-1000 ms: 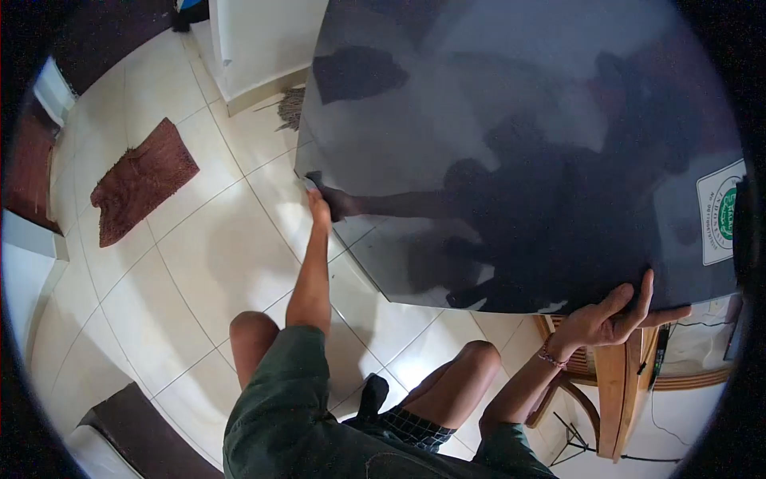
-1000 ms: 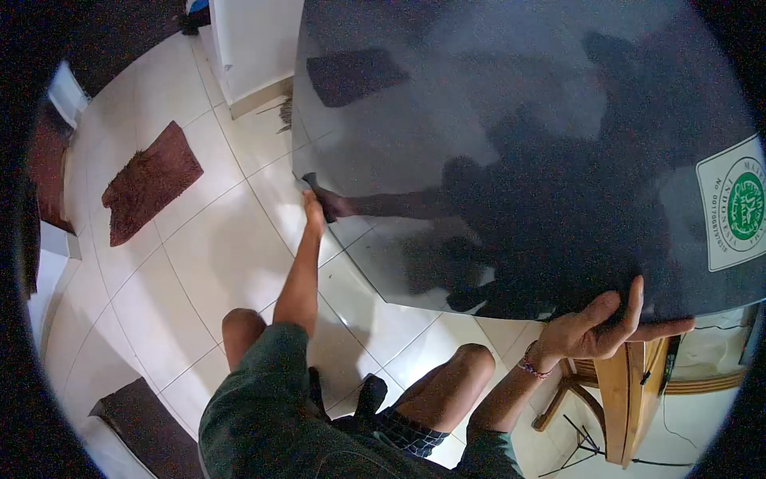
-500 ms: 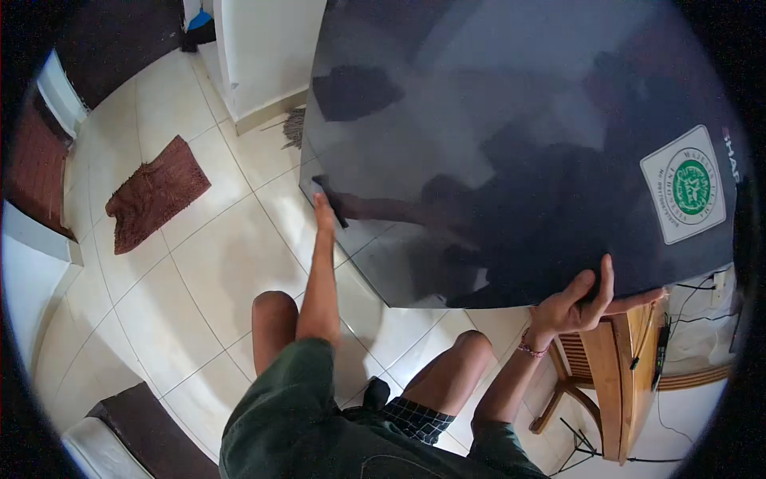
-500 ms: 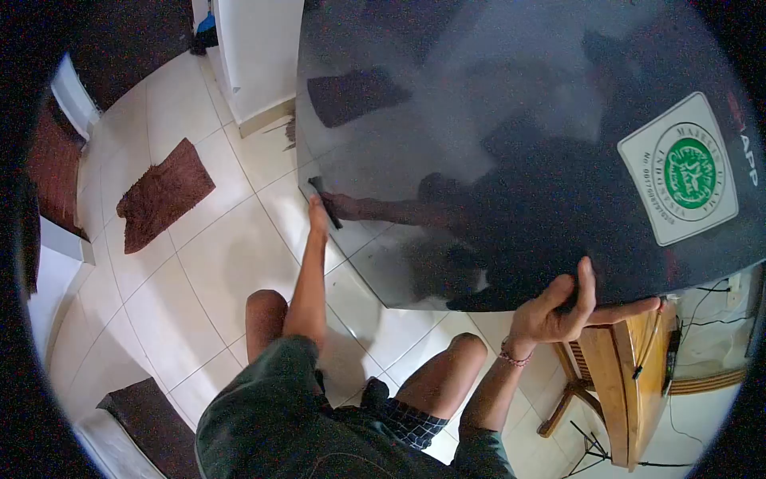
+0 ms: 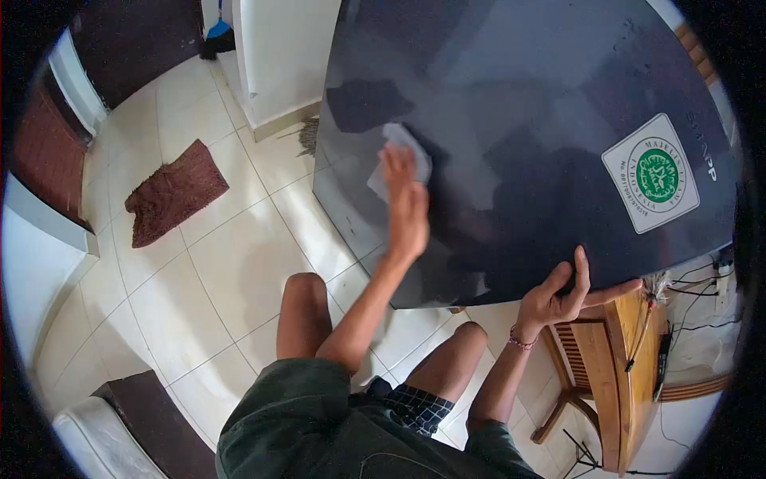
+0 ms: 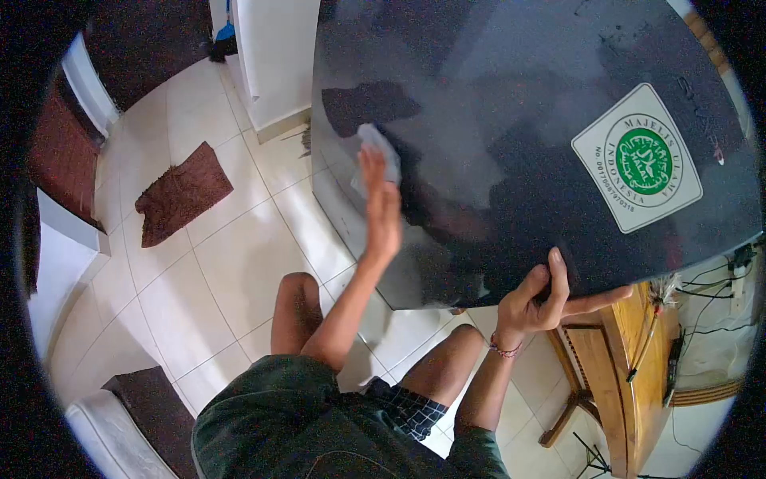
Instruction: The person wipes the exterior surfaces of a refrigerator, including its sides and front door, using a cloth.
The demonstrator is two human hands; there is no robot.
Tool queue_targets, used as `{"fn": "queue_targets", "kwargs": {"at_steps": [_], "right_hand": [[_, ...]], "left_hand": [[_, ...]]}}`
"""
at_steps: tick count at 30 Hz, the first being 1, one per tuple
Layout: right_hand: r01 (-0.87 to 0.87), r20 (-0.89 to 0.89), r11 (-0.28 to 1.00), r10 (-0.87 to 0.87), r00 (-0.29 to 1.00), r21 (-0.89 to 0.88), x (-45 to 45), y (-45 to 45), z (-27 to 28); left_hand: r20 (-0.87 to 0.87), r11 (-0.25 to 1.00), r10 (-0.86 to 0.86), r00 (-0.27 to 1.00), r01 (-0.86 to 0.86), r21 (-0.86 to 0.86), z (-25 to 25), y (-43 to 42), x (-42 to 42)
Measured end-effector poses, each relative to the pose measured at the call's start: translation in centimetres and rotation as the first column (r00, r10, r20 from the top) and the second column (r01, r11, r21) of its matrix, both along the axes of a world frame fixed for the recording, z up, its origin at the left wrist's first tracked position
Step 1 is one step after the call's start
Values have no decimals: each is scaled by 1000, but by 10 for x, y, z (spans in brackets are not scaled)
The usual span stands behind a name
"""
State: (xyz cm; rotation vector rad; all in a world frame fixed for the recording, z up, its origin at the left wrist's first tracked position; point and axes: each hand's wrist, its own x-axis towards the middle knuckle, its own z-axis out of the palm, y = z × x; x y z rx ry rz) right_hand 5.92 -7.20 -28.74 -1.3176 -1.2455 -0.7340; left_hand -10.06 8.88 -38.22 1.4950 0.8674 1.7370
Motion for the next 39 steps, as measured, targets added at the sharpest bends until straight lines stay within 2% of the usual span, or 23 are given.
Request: {"fn": "queue_targets", "kwargs": {"at_steps": [2,3,5,6,8,10,12,13,14,16,17,20,21,23,25,26,29,30,33,35,36,37,39], "right_hand": [[48,64,999,-49,997,15,-5,3,8],[73,95,997,-75,993,23,-7,4,9],[119,142,992,-124,982,40,-9,6,11],[121,145,992,-126,981,44,-10,6,10],[101,129,994,-105,986,39,-9,6,10],[68,93,997,-71,993,31,-8,6,8],[43,68,999,-44,997,25,-7,6,6],[33,55,999,-34,998,24,-7,5,5],[22,47,999,-23,999,24,-6,5,4],[4,30,1000,-5,1000,20,-5,4,3],[-4,24,1000,4,1000,21,-4,4,3],[-21,1,1000,21,1000,14,-4,4,2],[-22,-2,1000,22,1000,14,-3,4,2],[-30,-3,999,30,1000,12,-4,4,2],[-31,-10,999,31,999,15,-5,4,2],[-29,-12,999,29,999,13,-5,3,2],[-18,-9,1000,18,1000,22,-7,3,2],[-16,-11,999,16,1000,28,-7,4,3],[-7,-7,999,7,1000,33,-7,5,3],[30,35,999,-31,999,32,-7,6,5],[58,71,998,-61,996,35,-7,7,7],[85,105,996,-89,990,37,-7,6,9],[35,65,998,-39,997,61,-8,7,8]], "left_hand": [[-54,993,46,997,-40,114,27,-13,12],[-63,989,80,995,-72,129,25,-9,12],[-80,980,144,986,-131,148,2,2,15],[-4,987,148,989,-148,64,-16,4,15],[158,982,172,972,-156,-106,-66,17,12],[140,927,239,961,-183,-326,-146,38,10],[173,861,316,933,-205,-466,-237,54,9],[329,778,255,909,9,-628,-268,55,0],[485,650,224,846,241,-721,-296,54,-9],[627,457,227,745,487,-744,-341,54,-16],[739,424,273,615,613,-667,-342,47,-10],[677,552,453,580,413,-724,-328,47,26],[613,627,365,700,302,-718,-302,40,30],[365,724,376,851,-24,-690,-173,17,32],[470,878,302,829,-50,-476,-123,22,37],[510,917,236,827,-16,-398,-72,15,29],[347,998,32,937,-11,-63,25,-1,12],[267,1000,-1,964,-6,25,38,-2,10],[195,990,27,980,-53,131,29,8,13],[182,995,70,981,-82,59,-4,14,14],[175,995,90,980,-95,24,-31,19,13],[176,992,75,982,-55,-115,-79,29,11],[217,934,161,963,-78,-349,-171,50,14]]}}
